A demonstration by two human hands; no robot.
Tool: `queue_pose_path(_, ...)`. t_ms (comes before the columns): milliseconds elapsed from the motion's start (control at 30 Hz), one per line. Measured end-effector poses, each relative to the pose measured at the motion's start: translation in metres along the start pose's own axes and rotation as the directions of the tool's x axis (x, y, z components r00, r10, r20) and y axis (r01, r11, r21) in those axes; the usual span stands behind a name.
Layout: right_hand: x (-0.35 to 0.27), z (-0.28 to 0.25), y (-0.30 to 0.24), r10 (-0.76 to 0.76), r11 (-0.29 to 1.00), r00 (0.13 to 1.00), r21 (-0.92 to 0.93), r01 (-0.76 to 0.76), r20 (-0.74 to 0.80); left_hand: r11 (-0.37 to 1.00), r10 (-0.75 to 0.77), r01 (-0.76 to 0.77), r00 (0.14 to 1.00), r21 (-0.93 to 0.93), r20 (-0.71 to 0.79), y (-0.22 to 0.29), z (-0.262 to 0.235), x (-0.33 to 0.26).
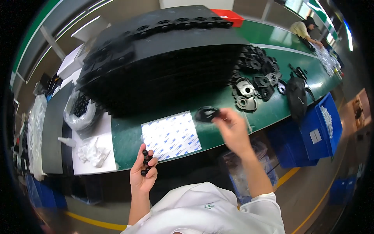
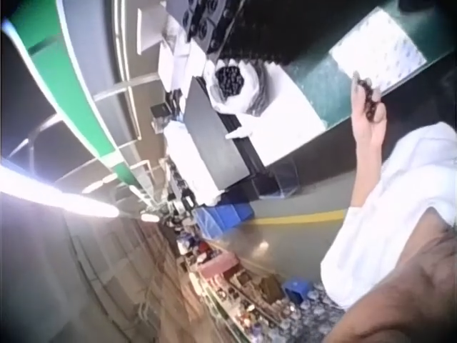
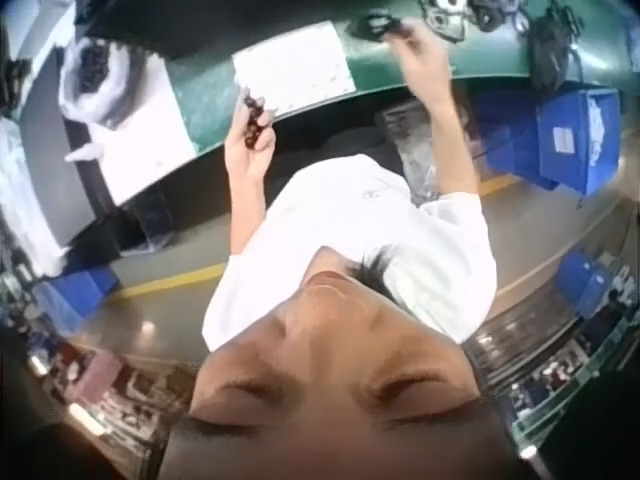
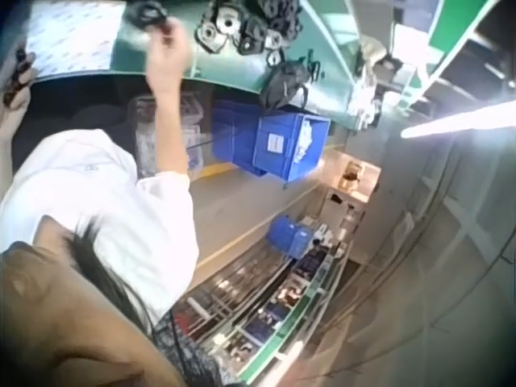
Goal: Assembling small black components by inserting pins and applying adhesive in a factory setting.
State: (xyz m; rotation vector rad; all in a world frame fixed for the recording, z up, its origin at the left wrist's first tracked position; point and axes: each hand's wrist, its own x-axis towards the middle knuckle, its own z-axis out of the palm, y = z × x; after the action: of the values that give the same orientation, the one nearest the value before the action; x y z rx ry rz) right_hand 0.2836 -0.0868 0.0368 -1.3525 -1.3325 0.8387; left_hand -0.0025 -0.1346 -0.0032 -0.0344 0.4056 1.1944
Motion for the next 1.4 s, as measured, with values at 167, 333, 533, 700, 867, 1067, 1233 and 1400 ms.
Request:
queue_pose_path(167, -0.017, 0.080, 0.018, 0.033, 0.938, 0.967, 0.326, -0.117, 0.253, 0.999, 0.033, -0.033, 0.999, 0.023, -0.006, 0.003, -0.004, -0.001)
queue_pose_path(333, -0.021, 0.114, 0.021, 0.004, 0.974, 0.965, 0.218, -0.064, 0.263, 0.997, 0.035, -0.033, 0.999, 0.063, -0.033, 0.003, -0.010, -0.001)
queue_pose_path(533, -0.022, 0.121, 0.026, -0.069, 0.997, 0.966, 0.038, 0.062, 0.251, 0.996, 0.048, -0.046, 0.999, 0.076, -0.020, 0.004, -0.015, -0.001)
queue_pose_path(700, -0.021, 0.121, 0.023, -0.222, 0.960, 0.951, -0.120, 0.251, 0.218, 0.993, 0.048, -0.047, 0.999, 0.108, -0.004, 0.004, -0.014, -0.001)
queue_pose_path(867, -0.021, 0.121, 0.023, -0.187, 0.977, 0.963, -0.062, 0.202, 0.194, 0.990, 0.060, -0.058, 0.998, 0.132, -0.007, 0.005, -0.013, 0.001)
queue_pose_path(1067, -0.022, 0.126, 0.015, -0.412, 0.872, 0.882, -0.182, 0.455, 0.231, 0.979, 0.086, -0.074, 0.995, 0.190, -0.054, 0.004, -0.006, 0.001)
queue_pose_path(1233, -0.025, 0.124, 0.020, -0.248, 0.959, 0.942, -0.080, 0.272, 0.225, 0.961, 0.120, -0.103, 0.991, 0.256, -0.054, 0.003, -0.008, 0.004)
queue_pose_path(1400, -0.019, 0.112, 0.024, 0.118, 0.697, 0.914, 0.622, -0.355, 0.388, 0.923, 0.109, -0.082, 0.993, 0.376, -0.050, 0.001, 0.003, 0.012)
